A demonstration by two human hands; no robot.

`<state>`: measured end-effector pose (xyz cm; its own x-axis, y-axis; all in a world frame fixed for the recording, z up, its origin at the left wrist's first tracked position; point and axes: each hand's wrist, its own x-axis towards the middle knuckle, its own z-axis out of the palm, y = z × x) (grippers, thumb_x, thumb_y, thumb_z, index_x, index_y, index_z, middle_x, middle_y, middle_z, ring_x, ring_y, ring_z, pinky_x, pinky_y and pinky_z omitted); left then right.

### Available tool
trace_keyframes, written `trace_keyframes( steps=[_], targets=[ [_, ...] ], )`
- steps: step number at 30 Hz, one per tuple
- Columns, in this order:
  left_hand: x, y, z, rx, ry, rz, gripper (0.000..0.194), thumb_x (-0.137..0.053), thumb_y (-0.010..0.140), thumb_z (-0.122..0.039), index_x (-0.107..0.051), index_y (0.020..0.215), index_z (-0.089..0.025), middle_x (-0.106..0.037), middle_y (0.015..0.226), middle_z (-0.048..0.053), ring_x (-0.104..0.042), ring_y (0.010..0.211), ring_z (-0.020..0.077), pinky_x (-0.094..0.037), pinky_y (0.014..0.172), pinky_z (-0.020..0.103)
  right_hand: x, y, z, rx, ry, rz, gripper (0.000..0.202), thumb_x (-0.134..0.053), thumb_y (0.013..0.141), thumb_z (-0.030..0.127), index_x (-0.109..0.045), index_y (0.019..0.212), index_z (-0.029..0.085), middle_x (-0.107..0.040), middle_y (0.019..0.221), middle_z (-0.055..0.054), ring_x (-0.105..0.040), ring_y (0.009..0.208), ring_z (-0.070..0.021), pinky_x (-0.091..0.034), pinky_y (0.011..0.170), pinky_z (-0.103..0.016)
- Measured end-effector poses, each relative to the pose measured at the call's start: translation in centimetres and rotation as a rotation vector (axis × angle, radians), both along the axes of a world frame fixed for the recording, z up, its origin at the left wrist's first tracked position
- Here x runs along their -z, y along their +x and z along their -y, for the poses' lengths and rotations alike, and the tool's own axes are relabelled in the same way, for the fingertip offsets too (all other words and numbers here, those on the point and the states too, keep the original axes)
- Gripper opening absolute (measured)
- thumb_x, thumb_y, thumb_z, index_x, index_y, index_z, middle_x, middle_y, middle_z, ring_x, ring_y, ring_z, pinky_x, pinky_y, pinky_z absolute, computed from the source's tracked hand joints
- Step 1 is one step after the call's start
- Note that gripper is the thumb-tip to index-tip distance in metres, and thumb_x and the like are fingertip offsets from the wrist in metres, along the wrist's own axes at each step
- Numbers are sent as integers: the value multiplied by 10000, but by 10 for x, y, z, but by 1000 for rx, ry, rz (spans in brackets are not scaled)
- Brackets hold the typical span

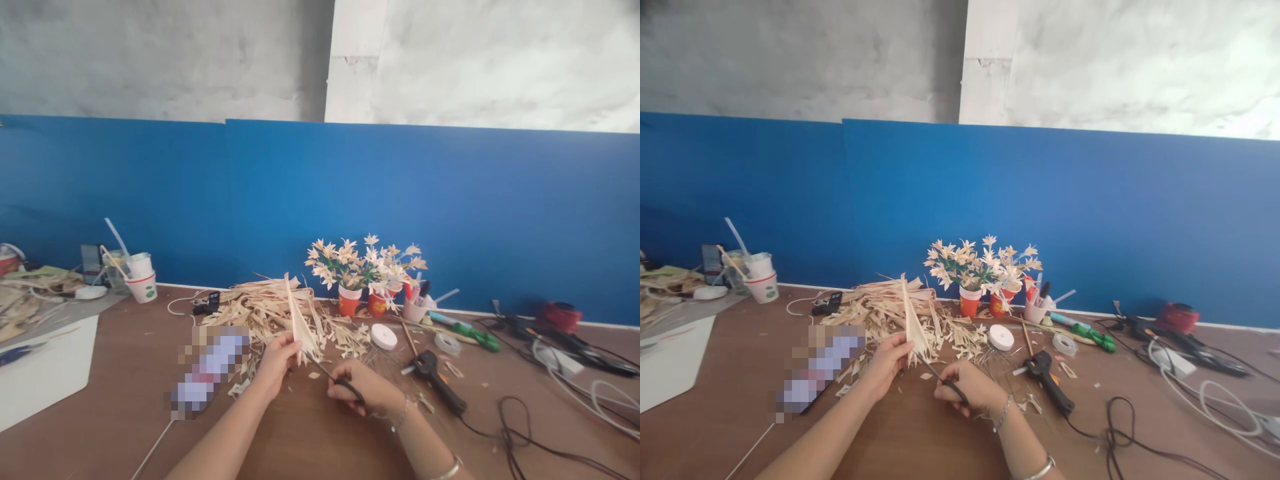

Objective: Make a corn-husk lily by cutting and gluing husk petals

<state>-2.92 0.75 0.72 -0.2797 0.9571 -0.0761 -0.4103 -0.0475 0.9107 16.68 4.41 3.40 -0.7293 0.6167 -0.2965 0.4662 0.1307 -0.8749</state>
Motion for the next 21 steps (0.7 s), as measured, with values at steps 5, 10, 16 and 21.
trace_keyframes(
  steps=[5, 10, 16, 21],
  targets=[
    [2, 1, 0, -13, -23, 4, 233, -743, 558, -234, -651, 742, -126, -629, 603, 1, -525, 486, 90, -399, 480, 201, 5, 4, -4, -2, -6, -7, 191, -618, 690, 342, -582, 678, 155, -440, 385, 89, -361, 283, -40, -214, 267, -133],
    [1, 2, 0, -15, -20, 7, 210, -733, 582, -216, -631, 740, -124, -629, 611, 3, -559, 503, 96, -435, 479, 196, 11, 5, -8, 8, -42, -5, 210, -641, 672, 350, -591, 720, 152, -465, 393, 89, -377, 283, -39, -228, 274, -129],
    [-1, 2, -1, -134, -12, 63, 285, -744, 585, -193, -600, 825, -138, -671, 753, 30, -629, 603, 126, -510, 537, 216, 15, 5, -11, 23, -115, -140, 304, -656, 662, 434, -551, 722, 154, -520, 424, 73, -441, 308, -53, -232, 294, -133],
    [-4, 4, 0, -228, -5, 47, 295, -764, 573, -207, -600, 806, -132, -654, 651, 2, -603, 527, 106, -510, 503, 201, 16, -6, -9, 89, -27, -260, 337, -640, 679, 471, -534, 735, 155, -538, 438, 60, -484, 336, -63, -224, 312, -137]
  ],
)
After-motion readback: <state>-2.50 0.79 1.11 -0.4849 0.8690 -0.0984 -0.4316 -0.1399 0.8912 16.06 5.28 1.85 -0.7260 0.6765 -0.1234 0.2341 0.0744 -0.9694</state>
